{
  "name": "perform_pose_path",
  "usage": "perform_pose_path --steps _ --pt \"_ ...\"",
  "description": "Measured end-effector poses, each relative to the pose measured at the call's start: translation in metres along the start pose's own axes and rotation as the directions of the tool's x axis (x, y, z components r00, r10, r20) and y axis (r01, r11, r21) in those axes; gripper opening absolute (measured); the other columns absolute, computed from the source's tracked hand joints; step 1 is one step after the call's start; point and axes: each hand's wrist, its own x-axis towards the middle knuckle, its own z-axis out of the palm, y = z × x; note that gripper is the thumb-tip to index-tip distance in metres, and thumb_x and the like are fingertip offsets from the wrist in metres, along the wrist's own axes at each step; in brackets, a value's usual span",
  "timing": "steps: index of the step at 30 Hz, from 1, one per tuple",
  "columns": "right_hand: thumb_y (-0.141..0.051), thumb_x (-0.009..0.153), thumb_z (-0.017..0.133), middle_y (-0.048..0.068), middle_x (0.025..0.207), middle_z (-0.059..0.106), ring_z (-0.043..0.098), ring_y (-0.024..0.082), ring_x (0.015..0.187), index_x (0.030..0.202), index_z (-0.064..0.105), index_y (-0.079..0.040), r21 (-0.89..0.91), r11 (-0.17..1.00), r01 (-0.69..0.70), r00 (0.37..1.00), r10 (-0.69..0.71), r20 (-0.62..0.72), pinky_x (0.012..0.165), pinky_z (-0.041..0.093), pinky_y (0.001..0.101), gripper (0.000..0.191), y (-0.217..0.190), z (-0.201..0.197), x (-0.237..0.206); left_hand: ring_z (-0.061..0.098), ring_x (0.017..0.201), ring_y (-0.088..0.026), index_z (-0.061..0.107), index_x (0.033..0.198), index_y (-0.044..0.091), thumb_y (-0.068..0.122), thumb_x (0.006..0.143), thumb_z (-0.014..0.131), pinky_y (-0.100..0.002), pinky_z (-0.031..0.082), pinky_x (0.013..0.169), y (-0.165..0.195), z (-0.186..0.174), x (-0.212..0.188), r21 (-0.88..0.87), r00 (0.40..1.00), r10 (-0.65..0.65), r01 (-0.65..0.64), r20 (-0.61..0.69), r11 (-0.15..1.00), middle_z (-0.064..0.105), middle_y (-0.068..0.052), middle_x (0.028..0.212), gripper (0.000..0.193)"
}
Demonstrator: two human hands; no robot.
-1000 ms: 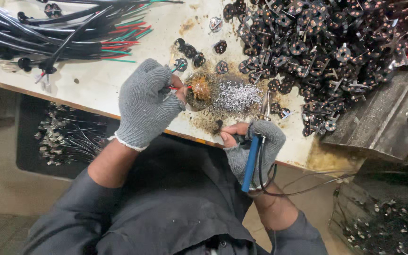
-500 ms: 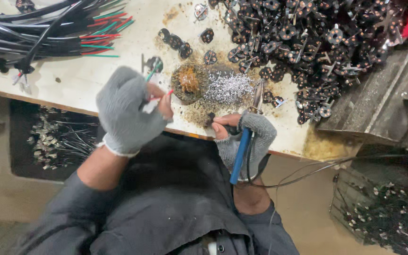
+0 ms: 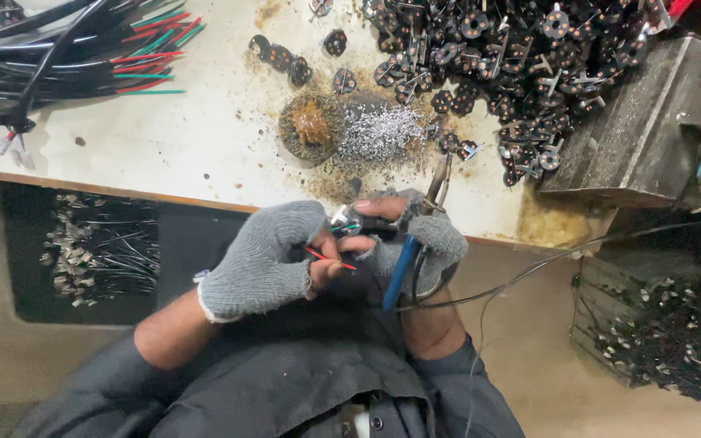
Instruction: The person solders colored wires onto the terminals of black plug connectors at a workbench. They dip wire ends into flux, apply the soldering iron with solder to attach each wire, and set finished connectors aside while drawing new wires and connector bodies from piles on the bench.
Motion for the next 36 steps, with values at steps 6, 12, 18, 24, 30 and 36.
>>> perform_pose_path --steps 6,12,18,24,30,36 --pt "-0.022 0.088 0.083 0.009 0.097 0.076 0.074 0.023 0.087 0.099 0.074 -0.007 -0.247 0.96 0.133 0.988 -0.109 0.107 0.08 0.057 0.0343 0.021 -0.004 -0.004 0.012 0.063 0.085 -0.03 0.062 0.084 0.01 0.023 0.08 0.078 -0.037 0.05 0.071 0.012 -0.012 0.0 0.201 0.948 0.317 -0.314 0.019 0.928 0.06 -0.011 0.092 0.02" --pt "-0.022 0.089 0.078 0.005 0.091 0.075 0.073 0.027 0.083 0.103 0.077 -0.014 -0.424 0.871 0.249 0.95 -0.134 0.282 0.079 0.056 0.0368 0.016 -0.005 0.001 0.023 0.066 0.078 -0.032 0.064 0.076 0.012 0.024 0.074 0.082 -0.044 0.05 0.065 0.01 -0.026 0.009 0.564 0.966 0.235 -0.254 0.107 0.785 0.064 -0.007 0.08 0.022" --pt "-0.027 0.083 0.085 0.007 0.095 0.077 0.071 0.029 0.081 0.108 0.077 -0.014 -0.55 0.806 0.218 0.973 -0.134 0.188 0.075 0.055 0.0386 0.029 0.008 0.007 0.022 0.065 0.08 -0.032 0.066 0.081 0.013 0.021 0.075 0.082 -0.044 0.051 0.069 -0.008 -0.013 0.016 0.703 0.914 0.369 -0.15 -0.17 0.695 0.066 -0.008 0.086 0.019" --pt "-0.026 0.081 0.087 0.006 0.091 0.076 0.071 0.028 0.079 0.109 0.078 -0.016 -0.549 0.811 0.203 0.972 -0.1 0.212 0.074 0.056 0.0378 0.031 0.01 0.004 0.022 0.066 0.084 -0.033 0.067 0.084 0.011 0.021 0.077 0.082 -0.045 0.051 0.071 -0.015 -0.009 0.014 0.733 0.901 0.389 -0.134 -0.19 0.667 0.067 -0.009 0.091 0.02" --pt "-0.024 0.08 0.087 0.007 0.091 0.075 0.07 0.029 0.078 0.108 0.078 -0.015 -0.566 0.797 0.21 0.971 -0.102 0.216 0.073 0.054 0.0388 0.031 0.007 0.005 0.022 0.066 0.086 -0.032 0.067 0.087 0.01 0.02 0.079 0.081 -0.044 0.051 0.073 -0.017 -0.007 0.014 0.741 0.89 0.41 -0.135 -0.201 0.658 0.068 -0.009 0.094 0.018" --pt "-0.026 0.081 0.086 0.006 0.089 0.075 0.069 0.028 0.075 0.108 0.078 -0.014 -0.568 0.795 0.215 0.971 -0.11 0.214 0.071 0.054 0.0385 0.031 0.005 0.007 0.024 0.066 0.085 -0.032 0.068 0.083 0.011 0.02 0.078 0.079 -0.045 0.051 0.071 -0.016 -0.004 0.017 0.765 0.888 0.41 -0.113 -0.208 0.633 0.068 -0.009 0.093 0.016"
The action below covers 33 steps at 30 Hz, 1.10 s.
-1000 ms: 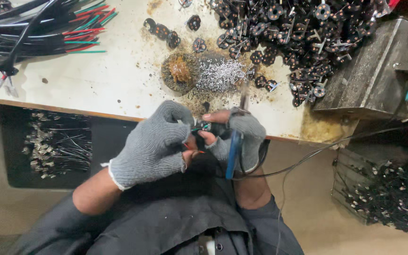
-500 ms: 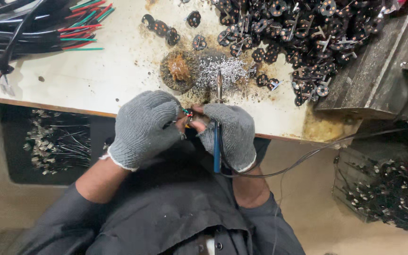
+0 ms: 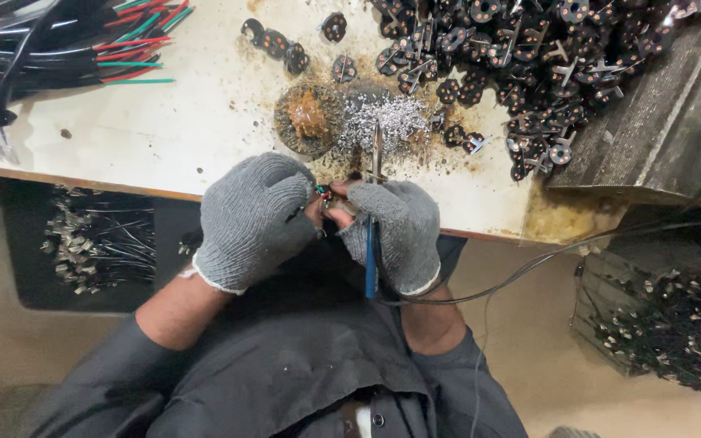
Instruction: The person solders colored wires onto the terminals of black plug connectors at a workbench. They dip wire ends into flux, apply the soldering iron with solder to attach each wire, and set finished connectors aside while drawing new wires and connector bodies from piles on the bench.
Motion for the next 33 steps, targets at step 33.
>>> perform_pose_path --steps 33 --pt "-0.027 0.089 0.068 0.006 0.078 0.065 0.063 0.029 0.069 0.095 0.075 -0.012 0.042 0.941 0.337 0.941 -0.337 0.016 0.065 0.045 0.0441 0.018 0.024 -0.009 -0.022 0.066 0.085 -0.032 0.061 0.082 0.013 0.019 0.077 0.081 -0.043 0.052 0.069 -0.006 -0.006 0.005 -0.057 0.998 -0.013 0.017 0.065 0.998 0.066 -0.007 0.096 0.021"
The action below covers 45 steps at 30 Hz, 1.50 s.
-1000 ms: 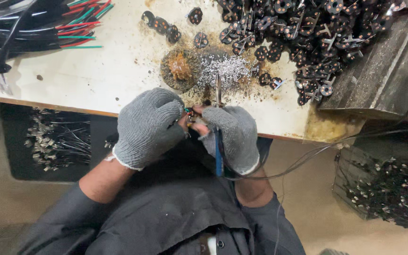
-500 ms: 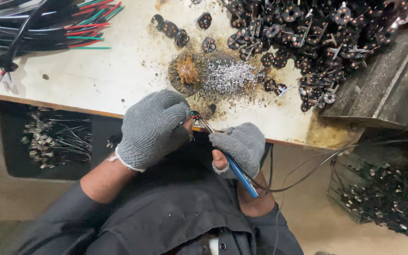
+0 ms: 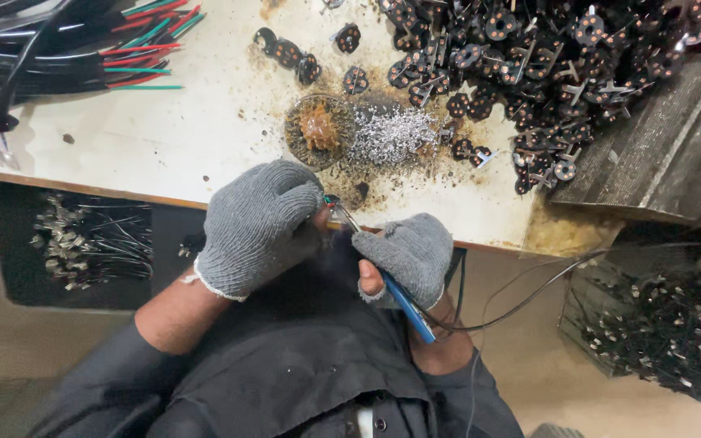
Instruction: The person solders colored wires onto the terminals of black plug connectors at a workbench. They dip wire ends into flux, apply the soldering iron with solder to attach each wire, and set finished connectors aside while drawing new wires and connector bodies from piles on the bench.
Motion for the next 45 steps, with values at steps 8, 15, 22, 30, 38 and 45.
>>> perform_pose_path --steps 8,15,22,30,38,45 --pt "-0.029 0.089 0.067 0.007 0.076 0.064 0.063 0.029 0.069 0.094 0.074 -0.01 0.035 0.999 -0.018 0.999 0.02 -0.047 0.066 0.046 0.0439 0.021 0.0008 0.0029 -0.0005 0.066 0.086 -0.031 0.062 0.084 0.013 0.018 0.079 0.08 -0.043 0.052 0.07 -0.0021 0.001 -0.0008 -0.018 1.0 0.003 -0.003 0.0 1.0 0.066 -0.008 0.096 0.019" --pt "-0.03 0.089 0.066 0.007 0.075 0.063 0.063 0.029 0.069 0.094 0.074 -0.008 0.08 0.995 -0.061 0.987 0.072 -0.142 0.066 0.046 0.0438 0.024 -0.0022 0.0054 -0.0033 0.066 0.086 -0.031 0.062 0.085 0.013 0.018 0.078 0.08 -0.043 0.052 0.07 -0.0018 0.0004 -0.0004 -0.007 1.0 -0.002 0.002 -0.007 1.0 0.066 -0.008 0.096 0.019" --pt "-0.027 0.088 0.067 0.008 0.074 0.062 0.061 0.029 0.068 0.093 0.074 -0.007 0.069 0.996 -0.065 0.988 0.074 -0.133 0.066 0.046 0.044 0.022 -0.0044 0.0037 -0.0012 0.067 0.086 -0.032 0.062 0.084 0.013 0.018 0.075 0.079 -0.043 0.053 0.071 -0.002 -0.0016 -0.001 -0.038 1.0 0.0 0.0 0.002 0.999 0.066 -0.008 0.097 0.02" --pt "-0.018 0.082 0.069 0.005 0.074 0.062 0.062 0.028 0.067 0.093 0.074 -0.01 0.037 0.999 -0.002 0.998 0.005 -0.068 0.063 0.045 0.0435 0.014 0.0011 0.0042 -0.0017 0.066 0.086 -0.032 0.062 0.084 0.013 0.02 0.077 0.082 -0.043 0.052 0.07 -0.0024 0.0 0.0001 -0.026 1.0 -0.019 0.019 0.011 0.999 0.066 -0.008 0.098 0.022" --pt "-0.021 0.08 0.07 0.005 0.072 0.061 0.06 0.029 0.064 0.091 0.075 -0.011 0.001 1.0 0.006 0.999 -0.006 -0.04 0.062 0.043 0.0437 0.016 0.0032 0.0034 -0.0043 0.066 0.087 -0.032 0.062 0.086 0.013 0.019 0.078 0.081 -0.042 0.052 0.071 -0.0032 -0.0003 -0.0008 -0.037 1.0 0.0 0.0 -0.004 0.999 0.065 -0.008 0.098 0.021" --pt "-0.026 0.085 0.07 0.007 0.074 0.063 0.061 0.029 0.067 0.095 0.075 -0.007 0.119 0.991 -0.066 0.988 0.081 -0.129 0.065 0.046 0.0431 0.022 0.0005 0.0014 -0.0059 0.067 0.086 -0.032 0.063 0.085 0.012 0.017 0.08 0.08 -0.043 0.053 0.07 -0.0016 -0.0006 0.0004 -0.009 1.0 0.009 -0.009 -0.027 1.0 0.066 -0.009 0.097 0.018"
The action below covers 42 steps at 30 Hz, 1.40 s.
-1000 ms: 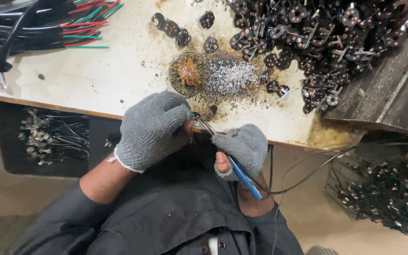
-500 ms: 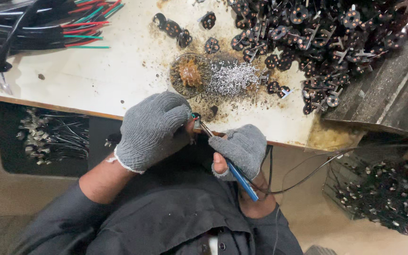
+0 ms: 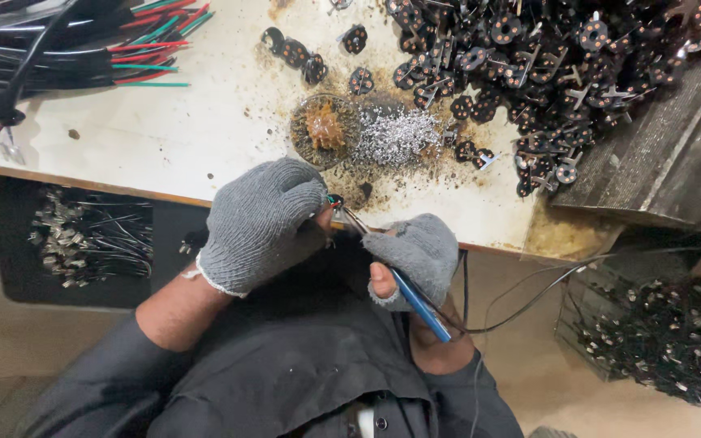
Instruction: The person solders colored wires onto the terminals of black plug connectors at a workbench. They dip wire ends into flux, apply the soldering iron with solder to attach each wire, and set finished connectors aside while drawing new wires and connector bodies from piles on the bench.
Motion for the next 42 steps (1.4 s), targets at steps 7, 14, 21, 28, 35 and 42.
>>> perform_pose_path --steps 7,14,21,28,35,42 --pt "-0.027 0.088 0.069 0.009 0.078 0.066 0.062 0.03 0.068 0.094 0.073 -0.005 0.013 0.999 -0.03 0.999 0.03 -0.038 0.067 0.048 0.0434 0.023 -0.002 0.002 -0.003 0.067 0.086 -0.032 0.063 0.085 0.012 0.016 0.079 0.08 -0.043 0.053 0.071 0.001 0.0 0.001 0.003 1.0 0.004 -0.004 -0.008 1.0 0.066 -0.009 0.097 0.019" --pt "-0.024 0.085 0.068 0.007 0.073 0.062 0.06 0.03 0.066 0.093 0.073 -0.007 -0.035 0.999 -0.006 1.0 0.006 -0.013 0.065 0.046 0.0449 0.019 -0.004 0.002 0.003 0.066 0.086 -0.032 0.063 0.084 0.013 0.018 0.073 0.082 -0.043 0.052 0.07 -0.001 -0.001 0.0 -0.026 0.999 -0.004 0.005 0.035 1.0 0.066 -0.008 0.096 0.022" --pt "-0.024 0.087 0.068 0.008 0.075 0.064 0.061 0.029 0.067 0.093 0.074 -0.007 -0.051 0.998 0.043 0.999 -0.043 0.004 0.064 0.046 0.0445 0.019 0.002 0.004 -0.001 0.066 0.087 -0.031 0.062 0.085 0.013 0.018 0.078 0.081 -0.043 0.052 0.071 -0.001 0.001 -0.001 -0.012 1.0 -0.006 0.006 0.029 1.0 0.065 -0.007 0.097 0.021" --pt "-0.032 0.091 0.069 0.009 0.078 0.065 0.062 0.03 0.07 0.092 0.073 -0.007 -0.033 0.999 -0.038 0.994 0.035 -0.101 0.067 0.049 0.0429 0.026 0.001 0.01 -0.008 0.067 0.086 -0.032 0.063 0.085 0.012 0.019 0.077 0.08 -0.043 0.053 0.07 -0.002 -0.001 0.0 -0.021 0.999 -0.01 0.011 0.032 1.0 0.066 -0.009 0.097 0.019" --pt "-0.034 0.091 0.071 0.009 0.077 0.064 0.062 0.03 0.071 0.094 0.074 -0.006 -0.009 0.999 -0.052 0.999 0.052 -0.001 0.067 0.047 0.0439 0.028 -0.002 0.001 -0.004 0.067 0.086 -0.032 0.065 0.087 0.012 0.018 0.08 0.079 -0.043 0.053 0.071 0.0 -0.001 0.0 -0.015 1.0 -0.009 0.009 0.011 1.0 0.066 -0.009 0.097 0.016" --pt "-0.033 0.092 0.069 0.008 0.078 0.066 0.062 0.029 0.072 0.093 0.073 -0.006 0.03 0.992 -0.126 0.992 0.126 -0.01 0.07 0.049 0.0419 0.027 -0.009 -0.001 0.004 0.067 0.085 -0.031 0.065 0.087 0.012 0.019 0.081 0.078 -0.042 0.053 0.07 0.001 -0.001 0.0 -0.008 1.0 -0.003 0.003 0.003 1.0 0.066 -0.009 0.097 0.016"
